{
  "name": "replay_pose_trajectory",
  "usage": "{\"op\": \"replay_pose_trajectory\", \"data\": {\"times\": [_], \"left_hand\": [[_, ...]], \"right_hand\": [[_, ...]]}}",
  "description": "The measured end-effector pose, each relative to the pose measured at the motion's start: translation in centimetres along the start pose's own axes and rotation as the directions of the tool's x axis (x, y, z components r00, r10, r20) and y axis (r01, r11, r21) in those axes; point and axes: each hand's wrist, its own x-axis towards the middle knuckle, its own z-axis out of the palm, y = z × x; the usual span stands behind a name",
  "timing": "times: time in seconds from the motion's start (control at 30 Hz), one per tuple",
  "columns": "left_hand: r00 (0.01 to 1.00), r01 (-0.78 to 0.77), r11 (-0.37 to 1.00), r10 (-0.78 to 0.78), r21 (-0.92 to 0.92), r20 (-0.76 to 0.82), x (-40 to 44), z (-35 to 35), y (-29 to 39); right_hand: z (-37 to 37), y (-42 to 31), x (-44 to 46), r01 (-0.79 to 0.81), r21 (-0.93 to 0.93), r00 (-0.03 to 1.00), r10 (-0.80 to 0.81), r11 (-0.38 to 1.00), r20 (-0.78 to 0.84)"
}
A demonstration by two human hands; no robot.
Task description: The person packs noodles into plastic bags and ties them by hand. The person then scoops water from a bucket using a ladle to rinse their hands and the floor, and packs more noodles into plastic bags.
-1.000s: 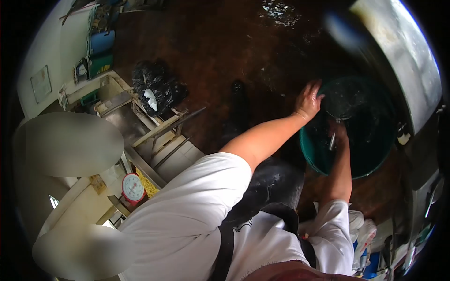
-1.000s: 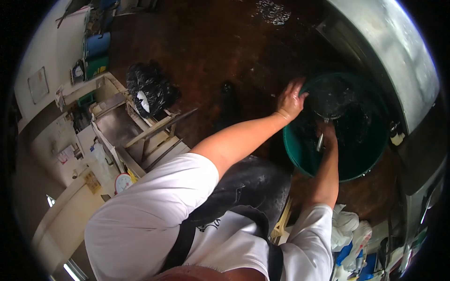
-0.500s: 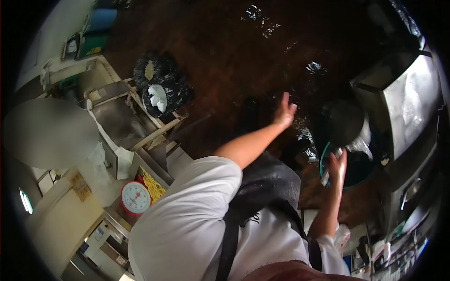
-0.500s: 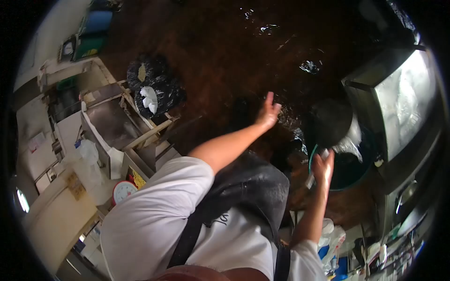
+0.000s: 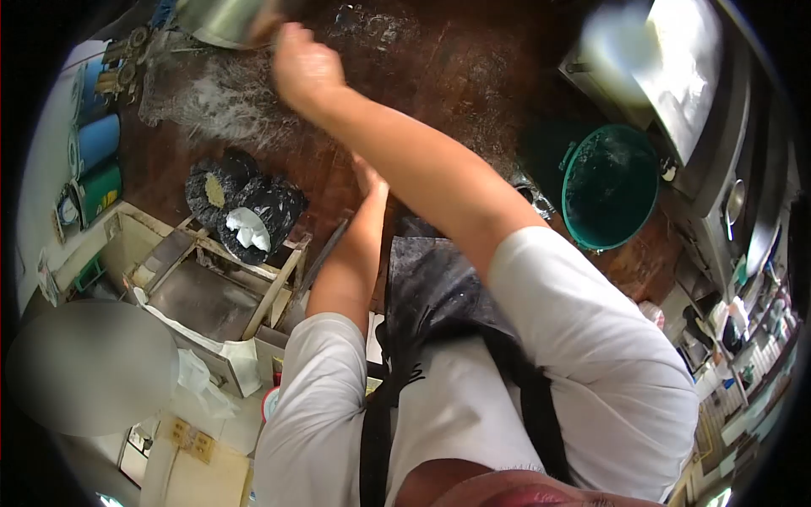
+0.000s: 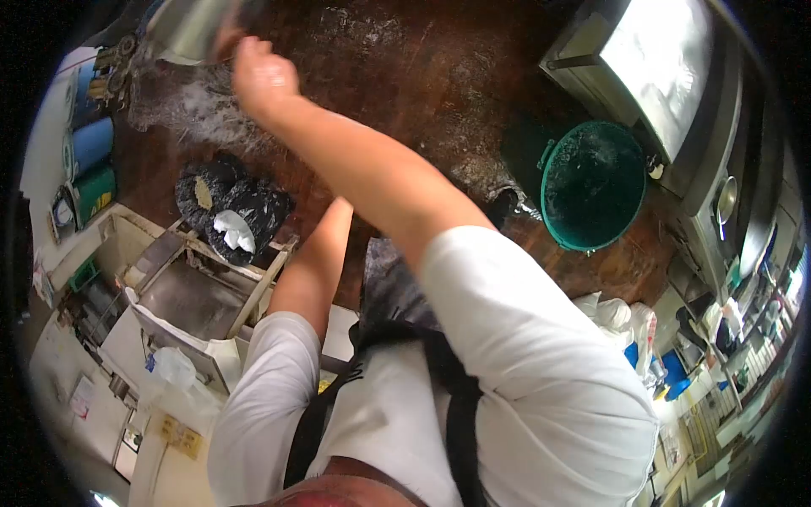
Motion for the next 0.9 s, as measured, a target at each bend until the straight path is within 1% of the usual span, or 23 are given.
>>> {"op": "replay_pose_trajectory", "data": {"times": [0.03,0.07,0.1,0.13,0.17,0.2,0.23,0.27,0.3,0.33,0.4,0.47,0.53,0.57,0.6,0.63,0.67,0.7,0.73,0.77,0.8,0.87,0.9], "left_hand": [[1.000,-0.023,0.999,0.024,0.032,-0.015,-0.4,0.7,0.4],[0.998,-0.053,0.995,0.055,0.079,-0.024,-1.2,1.6,0.7],[0.997,-0.071,0.990,0.076,0.119,-0.033,-2.1,2.4,1.0],[0.986,-0.168,0.969,0.169,0.184,0.006,-3.0,3.3,1.8],[0.971,-0.241,0.953,0.238,0.186,0.037,-4.5,4.2,2.4],[0.974,-0.215,0.973,0.220,0.090,-0.049,-5.5,6.2,2.5],[0.992,-0.070,0.991,0.057,0.111,0.112,-6.9,6.6,4.0],[0.983,-0.170,0.973,0.157,0.153,0.092,-7.4,8.4,2.6],[0.976,-0.202,0.956,0.180,0.214,0.119,-8.6,9.6,2.6],[0.977,-0.191,0.952,0.162,0.239,0.135,-9.5,11.1,2.3],[0.975,-0.168,0.949,0.121,0.267,0.184,-11.5,13.8,2.4],[0.963,-0.257,0.911,0.212,0.322,0.168,-12.8,17.5,-0.4],[0.971,-0.187,0.929,0.127,0.318,0.200,-15.1,20.1,0.1],[0.970,-0.175,0.928,0.105,0.329,0.219,-16.4,21.3,-0.3],[0.966,-0.174,0.924,0.093,0.339,0.242,-17.3,22.7,-0.6],[0.964,-0.197,0.910,0.112,0.366,0.241,-18.3,24.1,-1.4],[0.945,-0.314,0.838,0.233,0.446,0.228,-19.1,25.4,-2.6],[0.949,-0.265,0.869,0.159,0.417,0.272,-20.0,26.0,-2.1],[0.944,-0.213,0.896,0.087,0.389,0.318,-21.1,26.6,-1.5],[0.939,-0.255,0.881,0.128,0.397,0.320,-21.7,27.5,-2.1],[0.917,-0.392,0.777,0.289,0.492,0.276,-21.7,28.9,-4.5],[0.938,-0.240,0.870,0.094,0.430,0.334,-22.7,29.4,-2.4],[0.935,-0.238,0.871,0.086,0.430,0.343,-22.9,29.7,-2.5]], "right_hand": [[-5.1,1.0,-2.1,-0.213,0.065,0.974,0.206,0.975,0.095],[-9.5,3.0,-4.3,-0.215,0.013,0.972,0.212,0.977,0.101],[-12.8,6.9,-6.7,-0.144,-0.181,0.979,0.166,0.973,0.116],[-15.7,11.0,-9.6,-0.126,-0.215,0.990,0.138,0.969,0.041],[-19.4,15.3,-13.5,-0.159,-0.237,0.987,0.152,0.958,-0.047],[-22.9,19.7,-17.3,-0.213,-0.267,0.975,0.187,0.940,-0.120],[-26.1,24.3,-21.1,-0.282,-0.287,0.955,0.238,0.915,-0.179],[-29.3,29.1,-24.7,-0.361,-0.309,0.927,0.303,0.880,-0.221],[-31.9,34.4,-28.0,-0.457,-0.273,0.886,0.408,0.846,-0.219],[-34.5,38.7,-30.7,-0.560,-0.371,0.828,0.518,0.741,-0.216],[-37.8,47.4,-33.6,-0.694,-0.454,0.697,0.681,0.559,-0.225],[-40.5,52.4,-33.7,-0.677,-0.438,0.722,0.652,0.592,-0.234],[-42.2,54.5,-33.6,-0.645,-0.360,0.764,0.576,0.674,-0.291],[-43.0,53.8,-33.3,-0.655,-0.327,0.756,0.603,0.682,-0.256],[-43.4,54.8,-33.5,-0.713,-0.381,0.688,0.691,0.589,-0.220],[-43.3,55.7,-33.7,-0.703,-0.428,0.682,0.709,0.568,-0.179],[-43.4,56.5,-34.0,-0.686,-0.479,0.674,0.726,0.547,-0.137],[-43.4,59.0,-34.2,-0.660,-0.540,0.679,0.722,0.523,-0.130],[-43.1,63.6,-34.9,-0.629,-0.598,0.684,0.719,0.496,-0.123],[-42.6,68.0,-35.4,-0.597,-0.651,0.690,0.714,0.469,-0.118],[-41.9,71.5,-35.5,-0.500,-0.719,0.775,0.620,0.483,-0.122],[-40.4,76.6,-36.0,-0.302,-0.837,0.905,0.414,0.456,-0.101],[-39.8,73.1,-33.4,-0.537,-0.725,0.757,0.625,0.430,-0.190]]}}
